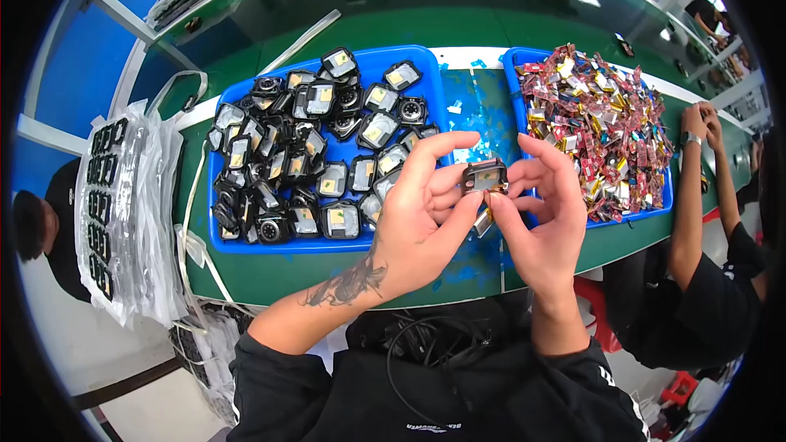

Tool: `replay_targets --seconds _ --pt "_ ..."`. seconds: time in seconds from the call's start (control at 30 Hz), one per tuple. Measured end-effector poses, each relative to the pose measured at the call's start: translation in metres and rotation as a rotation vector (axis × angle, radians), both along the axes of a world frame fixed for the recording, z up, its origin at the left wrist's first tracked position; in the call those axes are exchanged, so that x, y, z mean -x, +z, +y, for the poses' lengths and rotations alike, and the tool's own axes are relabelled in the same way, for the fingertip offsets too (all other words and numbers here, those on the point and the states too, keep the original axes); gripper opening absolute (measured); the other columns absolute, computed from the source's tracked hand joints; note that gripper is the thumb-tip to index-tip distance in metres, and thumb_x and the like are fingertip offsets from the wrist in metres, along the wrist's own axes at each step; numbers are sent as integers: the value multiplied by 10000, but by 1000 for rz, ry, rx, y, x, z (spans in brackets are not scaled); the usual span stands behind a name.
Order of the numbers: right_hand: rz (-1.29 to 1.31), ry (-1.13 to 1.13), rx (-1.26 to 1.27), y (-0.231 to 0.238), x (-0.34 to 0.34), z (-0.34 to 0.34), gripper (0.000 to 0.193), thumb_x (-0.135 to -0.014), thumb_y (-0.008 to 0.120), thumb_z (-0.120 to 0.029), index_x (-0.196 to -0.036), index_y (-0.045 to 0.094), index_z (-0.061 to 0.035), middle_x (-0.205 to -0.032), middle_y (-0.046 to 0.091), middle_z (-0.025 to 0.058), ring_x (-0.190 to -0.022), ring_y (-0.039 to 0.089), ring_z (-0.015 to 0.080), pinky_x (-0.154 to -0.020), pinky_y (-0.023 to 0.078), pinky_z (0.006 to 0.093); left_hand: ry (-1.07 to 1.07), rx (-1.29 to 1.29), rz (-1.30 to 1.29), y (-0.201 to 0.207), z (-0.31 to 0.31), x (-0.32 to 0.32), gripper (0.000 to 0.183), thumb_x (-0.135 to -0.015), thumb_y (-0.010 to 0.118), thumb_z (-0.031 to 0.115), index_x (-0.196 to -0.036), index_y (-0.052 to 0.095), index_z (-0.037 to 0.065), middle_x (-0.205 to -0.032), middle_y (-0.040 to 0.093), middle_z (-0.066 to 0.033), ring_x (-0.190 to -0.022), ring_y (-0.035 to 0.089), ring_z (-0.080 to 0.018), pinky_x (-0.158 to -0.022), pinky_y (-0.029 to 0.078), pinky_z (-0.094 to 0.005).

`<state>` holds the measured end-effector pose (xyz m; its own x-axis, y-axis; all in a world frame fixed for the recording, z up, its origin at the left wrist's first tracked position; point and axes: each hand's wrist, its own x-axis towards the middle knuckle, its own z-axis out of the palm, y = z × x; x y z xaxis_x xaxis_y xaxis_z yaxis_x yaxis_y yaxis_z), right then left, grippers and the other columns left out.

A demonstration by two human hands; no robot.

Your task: Inspecting and assembling small electronic components, specifically small lithium-ion batteries and enclosures, on a factory production line.

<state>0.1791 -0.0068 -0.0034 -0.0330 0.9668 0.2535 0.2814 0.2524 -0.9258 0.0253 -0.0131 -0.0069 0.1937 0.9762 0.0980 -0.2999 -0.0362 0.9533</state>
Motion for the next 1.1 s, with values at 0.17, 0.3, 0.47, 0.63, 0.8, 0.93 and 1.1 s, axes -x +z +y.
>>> replay_targets --seconds 0.17,0.3,0.47,0.63,0.8,0.93,1.1 --pt "-91 7 -177 -3 4 0 548 -778 706 66 -1287 516 -5 -934 612 80 -814 618 104 -605 522 214 2 -4 -6 0 -3 2 437 -944 463 -67 -1347 325 27 -1231 588 -194 -1103 611 -172 -810 504 -223" --pt "31 104 -76 5 6 0 504 -787 697 72 -1256 526 4 -930 605 49 -778 580 64 -617 487 180 8 2 -84 6 -7 6 449 -937 480 -73 -1344 317 24 -1226 590 -186 -1047 624 -148 -824 506 -235" --pt "18 212 136 27 3 19 538 -783 668 91 -1279 503 -36 -910 597 22 -746 551 41 -641 481 184 216 -294 428 28 -8 28 371 -911 540 -50 -1271 472 5 -1189 602 -158 -984 643 -168 -813 521 -257" --pt "-475 388 -61 63 29 157 448 -789 687 -90 -1204 535 -17 -723 657 101 -663 637 186 -663 497 315 161 -900 115 101 -75 88 175 -815 670 6 -988 659 -20 -900 681 -132 -803 680 -248 -786 582 -365" --pt "-617 176 248 11 36 289 491 -711 793 -81 -1149 593 9 -975 637 124 -771 640 202 -644 553 327 646 -885 506 173 -104 30 344 -805 726 346 -892 478 125 -766 575 -35 -591 580 -223 -497 474 -312" --pt "-657 126 303 -20 39 310 511 -708 810 -146 -1153 605 -1 -1059 638 131 -916 647 229 -705 565 346 321 -1113 528 180 -123 81 198 -840 683 249 -894 527 139 -737 559 4 -569 553 -184 -524 459 -293" --pt "-1039 16 -2 -21 33 295 494 -713 754 -160 -1162 612 -9 -1136 645 201 -1100 601 355 -972 471 394 299 -1122 446 157 -104 62 182 -754 675 150 -905 680 50 -785 621 -33 -563 540 -160 -475 429 -266"
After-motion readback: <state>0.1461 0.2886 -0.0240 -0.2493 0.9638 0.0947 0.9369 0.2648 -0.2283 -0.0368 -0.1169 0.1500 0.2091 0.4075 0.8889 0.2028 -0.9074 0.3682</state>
